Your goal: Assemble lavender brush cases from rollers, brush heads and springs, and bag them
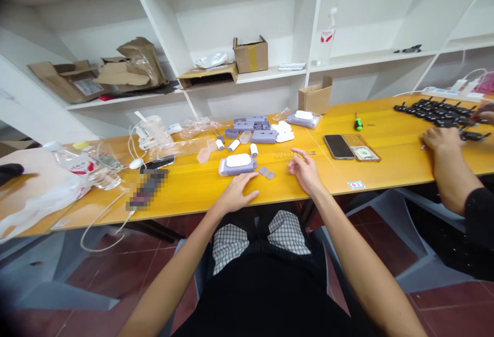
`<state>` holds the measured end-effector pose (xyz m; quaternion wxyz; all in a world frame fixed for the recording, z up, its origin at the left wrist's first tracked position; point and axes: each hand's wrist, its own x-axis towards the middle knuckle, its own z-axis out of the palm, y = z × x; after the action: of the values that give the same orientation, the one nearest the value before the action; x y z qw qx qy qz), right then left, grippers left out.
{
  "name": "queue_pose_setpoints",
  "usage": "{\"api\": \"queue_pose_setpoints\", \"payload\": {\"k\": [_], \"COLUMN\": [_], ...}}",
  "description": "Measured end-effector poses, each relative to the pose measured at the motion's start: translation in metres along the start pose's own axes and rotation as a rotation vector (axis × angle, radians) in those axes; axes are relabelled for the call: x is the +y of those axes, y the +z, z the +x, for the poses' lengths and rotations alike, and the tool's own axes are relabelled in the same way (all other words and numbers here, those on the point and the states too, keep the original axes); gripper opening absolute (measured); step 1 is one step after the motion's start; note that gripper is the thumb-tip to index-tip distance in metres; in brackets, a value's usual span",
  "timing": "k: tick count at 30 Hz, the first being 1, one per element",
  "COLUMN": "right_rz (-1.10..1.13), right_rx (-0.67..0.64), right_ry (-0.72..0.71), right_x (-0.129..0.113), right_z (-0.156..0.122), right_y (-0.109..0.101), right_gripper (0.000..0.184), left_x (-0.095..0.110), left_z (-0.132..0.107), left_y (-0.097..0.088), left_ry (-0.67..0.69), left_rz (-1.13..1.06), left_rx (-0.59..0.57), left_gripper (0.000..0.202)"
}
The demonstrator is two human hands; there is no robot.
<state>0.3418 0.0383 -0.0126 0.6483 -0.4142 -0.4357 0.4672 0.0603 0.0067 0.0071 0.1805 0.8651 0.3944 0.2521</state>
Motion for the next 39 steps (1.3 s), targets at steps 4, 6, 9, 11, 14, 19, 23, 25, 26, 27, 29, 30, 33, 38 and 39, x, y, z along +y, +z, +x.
{"api": "queue_pose_setpoints", "payload": {"k": [4,6,9,11,14,19,23,25,26,27,29,30,33,38,39], "right_rz": [-0.003,-0.091,-0.204,-0.217,-0.216,-0.243,-0.279,-0.249,-0.227,-0.207,-0.184,-0.194,-0.263,-0.267,-0.251], "right_rx": [-0.09,-0.144,-0.172,-0.16,-0.123,-0.152,-0.168,-0.17,-0.18,-0.2,-0.245,-0.272,-0.363,-0.387,-0.373], "right_ry": [-0.025,-0.056,-0.075,-0.078,-0.07,-0.096,-0.099,-0.064,-0.041,-0.02,0.008,0.005,-0.019,-0.03,-0.031], "right_x": [-0.001,0.0,0.001,0.002,0.002,-0.004,-0.007,-0.006,-0.004,-0.003,0.001,0.002,0.005,0.005,0.005], "right_z": [-0.001,-0.003,-0.005,-0.006,-0.007,-0.01,-0.012,-0.015,-0.016,-0.018,-0.023,-0.025,-0.029,-0.029,-0.028], "right_y": [0.001,0.002,0.005,0.007,0.01,0.011,0.017,0.025,0.03,0.036,0.047,0.051,0.057,0.053,0.052], "right_gripper": [0.053,0.052,0.046,0.043,0.041,0.047,0.049,0.051,0.051,0.052,0.052,0.052,0.051,0.052,0.053], "left_x": [0.006,0.008,0.009,0.009,0.007,0.004,0.004,0.002,0.0,-0.003,-0.008,-0.011,-0.014,-0.01,-0.01], "left_z": [0.0,0.0,0.001,0.001,0.001,0.0,0.001,0.002,0.002,0.003,0.005,0.006,0.008,0.007,0.007], "left_y": [0.001,0.002,0.003,0.003,0.002,0.002,0.004,0.005,0.006,0.006,0.006,0.006,0.006,0.007,0.007], "left_ry": [0.089,0.096,0.101,0.095,0.101,0.091,0.059,0.067,0.07,0.07,0.06,0.051,0.031,0.022,0.021], "left_rz": [0.145,0.186,0.213,0.209,0.179,0.148,0.146,0.127,0.114,0.099,0.069,0.055,0.038,0.062,0.053], "left_rx": [-0.13,-0.154,-0.164,-0.16,-0.132,-0.067,-0.067,-0.046,-0.028,-0.009,0.02,0.027,0.024,0.037,0.049], "left_gripper": [0.067,0.066,0.058,0.052,0.048,0.052,0.051,0.044,0.039,0.035,0.033,0.033,0.027,0.02,0.018]}}
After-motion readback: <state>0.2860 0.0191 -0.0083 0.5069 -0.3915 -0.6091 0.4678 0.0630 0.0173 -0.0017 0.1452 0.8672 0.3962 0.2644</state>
